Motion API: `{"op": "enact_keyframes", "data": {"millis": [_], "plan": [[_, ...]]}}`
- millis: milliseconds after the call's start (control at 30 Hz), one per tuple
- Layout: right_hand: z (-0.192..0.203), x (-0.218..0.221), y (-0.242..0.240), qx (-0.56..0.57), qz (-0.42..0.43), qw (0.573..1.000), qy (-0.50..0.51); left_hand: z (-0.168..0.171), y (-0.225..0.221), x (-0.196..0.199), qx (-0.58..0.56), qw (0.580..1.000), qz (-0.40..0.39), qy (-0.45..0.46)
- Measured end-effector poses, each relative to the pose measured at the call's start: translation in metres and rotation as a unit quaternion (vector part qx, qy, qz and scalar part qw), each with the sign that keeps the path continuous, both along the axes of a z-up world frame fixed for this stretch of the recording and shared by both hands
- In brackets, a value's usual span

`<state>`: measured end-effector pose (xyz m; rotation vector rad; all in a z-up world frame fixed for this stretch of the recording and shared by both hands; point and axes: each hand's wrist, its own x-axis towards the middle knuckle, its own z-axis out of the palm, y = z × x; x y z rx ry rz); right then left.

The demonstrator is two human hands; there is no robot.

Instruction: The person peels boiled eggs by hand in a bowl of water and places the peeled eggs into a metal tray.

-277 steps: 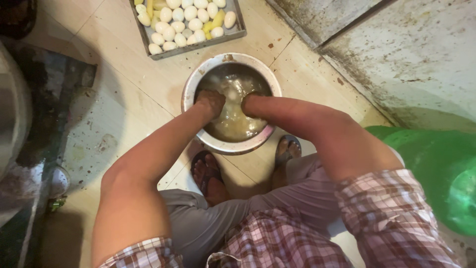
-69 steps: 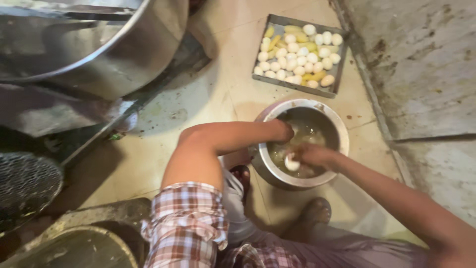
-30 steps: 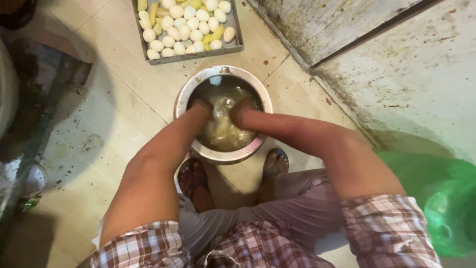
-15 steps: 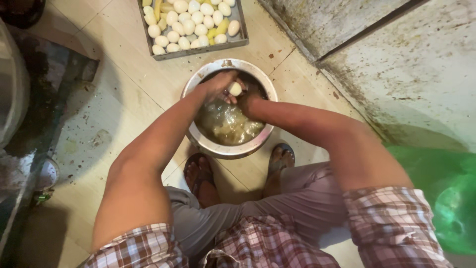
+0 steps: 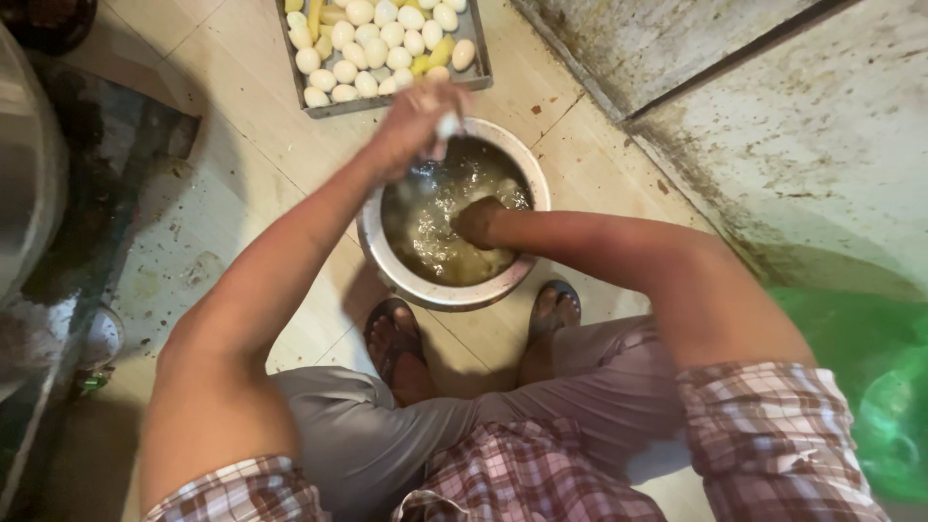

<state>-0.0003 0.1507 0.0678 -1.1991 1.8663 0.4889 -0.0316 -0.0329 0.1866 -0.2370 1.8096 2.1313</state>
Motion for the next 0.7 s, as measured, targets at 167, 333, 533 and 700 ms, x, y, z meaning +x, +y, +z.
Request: {"op": "enact_keyframes", "data": {"millis": [167,333,533,700], "plan": [[-0.035,0.002,0.014,-0.057,0.014,0.998,0.009,-0.042,-0.05,-0.047,-0.044,0.973,0.214,0.079],[0.002,0.003,-0.002,0.034,0.034,0.998,-0.028,-0.063,-0.087,-0.04,-0.016,0.965,0.251,0.066],[0.024,-0.003,0.009,-0.14,-0.101,0.978,-0.119,-0.036,-0.081,-0.018,-0.172,0.943,0.223,0.18],[0.03,0.022,0.007,0.141,-0.253,0.874,-0.39,0.002,-0.027,0.017,-0.357,0.844,0.003,0.401]]}}
